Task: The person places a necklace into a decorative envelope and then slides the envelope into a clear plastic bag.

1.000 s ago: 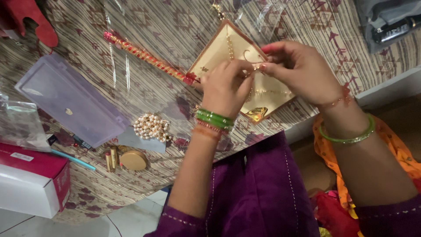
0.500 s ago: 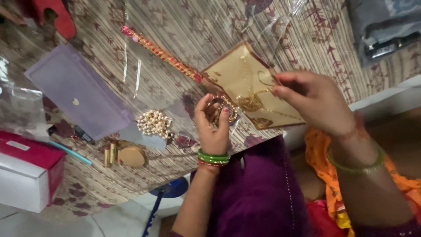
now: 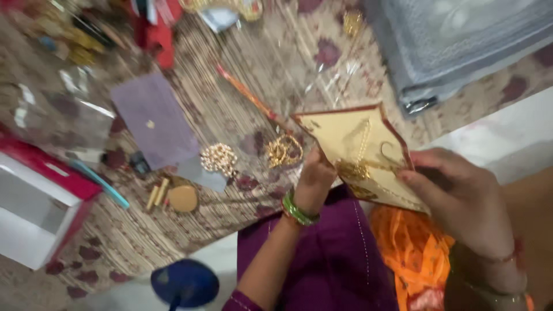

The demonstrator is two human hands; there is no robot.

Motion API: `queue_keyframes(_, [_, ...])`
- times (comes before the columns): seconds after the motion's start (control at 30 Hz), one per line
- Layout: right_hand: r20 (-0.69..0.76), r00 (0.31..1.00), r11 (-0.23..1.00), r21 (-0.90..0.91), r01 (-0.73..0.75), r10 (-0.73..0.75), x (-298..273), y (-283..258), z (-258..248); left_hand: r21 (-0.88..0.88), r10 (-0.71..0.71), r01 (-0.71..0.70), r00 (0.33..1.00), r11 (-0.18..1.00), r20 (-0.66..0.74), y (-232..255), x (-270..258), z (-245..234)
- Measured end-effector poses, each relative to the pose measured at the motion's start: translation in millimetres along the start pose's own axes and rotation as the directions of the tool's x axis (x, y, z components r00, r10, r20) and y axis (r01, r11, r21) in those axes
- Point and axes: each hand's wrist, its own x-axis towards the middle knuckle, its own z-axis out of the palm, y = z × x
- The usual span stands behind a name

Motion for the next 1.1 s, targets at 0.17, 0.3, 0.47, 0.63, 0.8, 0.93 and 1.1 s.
queue_keyframes(0.17, [-0.038, 0.947, 0.874, -0.399, 0.277, -0.318, -80.2, -112.7, -30.8, -0.888, 0.155, 0.046, 0.979, 0.458, 0.131, 45.6, -65.4, 24.8])
queue_keyframes(0.3, [0.009, 0.937, 0.895, -0.292, 0.338, -0.350, -145.5, -169.4, -36.1, -0.773, 0.481, -0.340, 0.875, 0.535, -0.051, 91.2, -128.1, 42.2])
queue_keyframes(0.47, [-0.029, 0.871, 0.797, -0.420, 0.435, -0.491, -208.6, -198.6, -38.5, -0.352, 0.717, -0.809, 0.583, 0.470, -0.382, 148.9, -205.7, 74.3])
queue_keyframes(0.63, [-0.047, 0.858, 0.813, -0.349, 0.466, -0.511, -249.1, -187.6, -54.1, -0.196, 0.615, -0.795, 0.577, 0.575, -0.537, 174.0, -270.1, 104.4])
queue_keyframes(0.8, [-0.023, 0.832, 0.795, -0.310, 0.521, -0.555, -279.1, -166.7, -85.3, 0.498, 0.830, -0.679, 0.331, 0.540, -0.450, 170.0, -306.7, 144.1])
queue_keyframes(0.93, [0.045, 0.841, 0.794, -0.306, 0.525, -0.539, -299.4, -145.3, -107.9, 0.556, 0.826, -0.622, 0.318, 0.552, -0.464, 150.5, -324.9, 175.4])
queue_keyframes(1.1, [0.130, 0.819, 0.791, -0.214, 0.573, -0.559, -318.9, -117.0, -115.8, 0.217, 0.644, -0.629, 0.601, 0.747, -0.474, 103.9, -339.2, 195.7])
